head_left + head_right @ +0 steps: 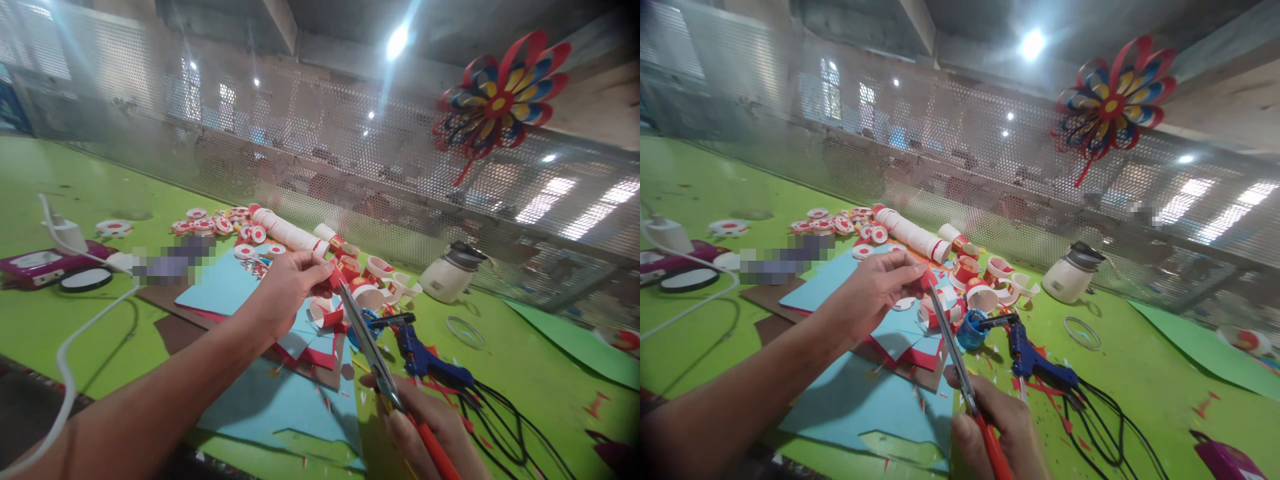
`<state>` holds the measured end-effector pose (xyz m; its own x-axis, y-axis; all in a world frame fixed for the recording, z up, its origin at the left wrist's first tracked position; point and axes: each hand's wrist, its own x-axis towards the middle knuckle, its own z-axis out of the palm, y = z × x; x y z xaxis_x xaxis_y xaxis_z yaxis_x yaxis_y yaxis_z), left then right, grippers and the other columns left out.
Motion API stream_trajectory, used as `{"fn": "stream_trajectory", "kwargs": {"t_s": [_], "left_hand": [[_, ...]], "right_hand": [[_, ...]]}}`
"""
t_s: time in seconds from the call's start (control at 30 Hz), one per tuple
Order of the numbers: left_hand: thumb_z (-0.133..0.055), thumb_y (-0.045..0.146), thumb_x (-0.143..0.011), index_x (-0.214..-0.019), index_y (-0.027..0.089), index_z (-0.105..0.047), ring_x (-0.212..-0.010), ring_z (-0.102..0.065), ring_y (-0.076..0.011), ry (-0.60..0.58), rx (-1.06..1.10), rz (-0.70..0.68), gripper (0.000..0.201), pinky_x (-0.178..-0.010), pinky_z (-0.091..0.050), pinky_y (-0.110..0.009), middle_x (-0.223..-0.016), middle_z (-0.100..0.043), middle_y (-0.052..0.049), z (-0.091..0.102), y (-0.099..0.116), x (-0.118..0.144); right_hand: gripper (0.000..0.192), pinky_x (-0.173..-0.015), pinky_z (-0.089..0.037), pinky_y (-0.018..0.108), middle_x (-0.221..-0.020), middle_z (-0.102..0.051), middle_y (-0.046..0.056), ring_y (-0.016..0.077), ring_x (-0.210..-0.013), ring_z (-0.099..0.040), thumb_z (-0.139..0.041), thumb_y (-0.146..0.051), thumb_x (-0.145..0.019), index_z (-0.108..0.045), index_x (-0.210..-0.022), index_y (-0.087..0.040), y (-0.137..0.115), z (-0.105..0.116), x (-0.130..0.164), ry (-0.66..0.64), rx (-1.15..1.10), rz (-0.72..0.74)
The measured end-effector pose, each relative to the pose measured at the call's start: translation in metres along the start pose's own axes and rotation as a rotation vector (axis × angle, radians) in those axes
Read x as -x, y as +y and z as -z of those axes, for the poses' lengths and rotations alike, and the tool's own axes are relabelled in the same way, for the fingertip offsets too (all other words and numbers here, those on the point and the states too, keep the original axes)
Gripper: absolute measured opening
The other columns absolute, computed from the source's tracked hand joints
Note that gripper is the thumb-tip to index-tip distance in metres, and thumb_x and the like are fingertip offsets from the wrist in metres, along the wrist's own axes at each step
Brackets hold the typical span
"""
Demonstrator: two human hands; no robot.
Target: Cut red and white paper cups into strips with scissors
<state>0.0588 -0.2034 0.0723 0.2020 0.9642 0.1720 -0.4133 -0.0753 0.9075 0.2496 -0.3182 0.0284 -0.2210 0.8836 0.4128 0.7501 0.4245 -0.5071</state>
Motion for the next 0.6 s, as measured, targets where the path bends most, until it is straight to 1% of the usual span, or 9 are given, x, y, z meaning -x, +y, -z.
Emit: {"fn": "stream_trajectory", "kwargs": {"t_s": [0.17,0.37,0.5,0.6], "left_hand": [[-0.064,0.016,-0.069,-0.059,0.012,-0.056,-0.056,-0.055,-0.0107,0.0,0.029,-0.012,0.013,-0.061,-0.044,-0.026,-0.059,-0.06,-0.001,0.0,-0.001,-0.001],[-0.064,0.017,-0.069,-0.061,0.012,-0.059,-0.058,-0.057,-0.0117,-0.012,0.067,-0.023,0.012,-0.062,-0.045,-0.028,-0.061,-0.061,-0.002,0.001,-0.002,-0.001],[-0.064,0.017,-0.07,-0.061,0.012,-0.059,-0.058,-0.057,-0.0124,-0.001,0.086,-0.025,0.011,-0.062,-0.045,-0.028,-0.061,-0.062,-0.003,0.0,-0.003,-0.001],[-0.064,0.017,-0.071,-0.061,0.012,-0.059,-0.057,-0.057,-0.0118,0.005,0.101,-0.02,0.012,-0.062,-0.045,-0.028,-0.062,-0.062,-0.003,-0.001,-0.003,0.0]], "right_hand": [[0.046,-0.048,-0.045,0.023,-0.054,-0.059,0.0,0.016,-0.048,-0.057,-0.042,-0.052,-0.087,-0.069,-0.104,-0.018,0.008,-0.005,0.001,-0.005,-0.034,0.001],[0.046,-0.046,-0.038,0.022,-0.053,-0.053,-0.002,0.0143,-0.047,-0.05,-0.043,-0.052,-0.087,-0.067,-0.106,-0.019,0.013,-0.008,0.001,-0.029,-0.054,-0.014],[0.043,-0.045,-0.036,0.022,-0.055,-0.052,-0.003,0.0128,-0.046,-0.047,-0.045,-0.052,-0.086,-0.068,-0.103,-0.019,0.013,-0.011,0.001,-0.004,-0.092,-0.016],[0.044,-0.047,-0.037,0.022,-0.054,-0.051,-0.003,0.013,-0.047,-0.048,-0.043,-0.053,-0.087,-0.067,-0.102,-0.019,0.012,-0.013,0.002,0.008,-0.102,-0.028]]}}
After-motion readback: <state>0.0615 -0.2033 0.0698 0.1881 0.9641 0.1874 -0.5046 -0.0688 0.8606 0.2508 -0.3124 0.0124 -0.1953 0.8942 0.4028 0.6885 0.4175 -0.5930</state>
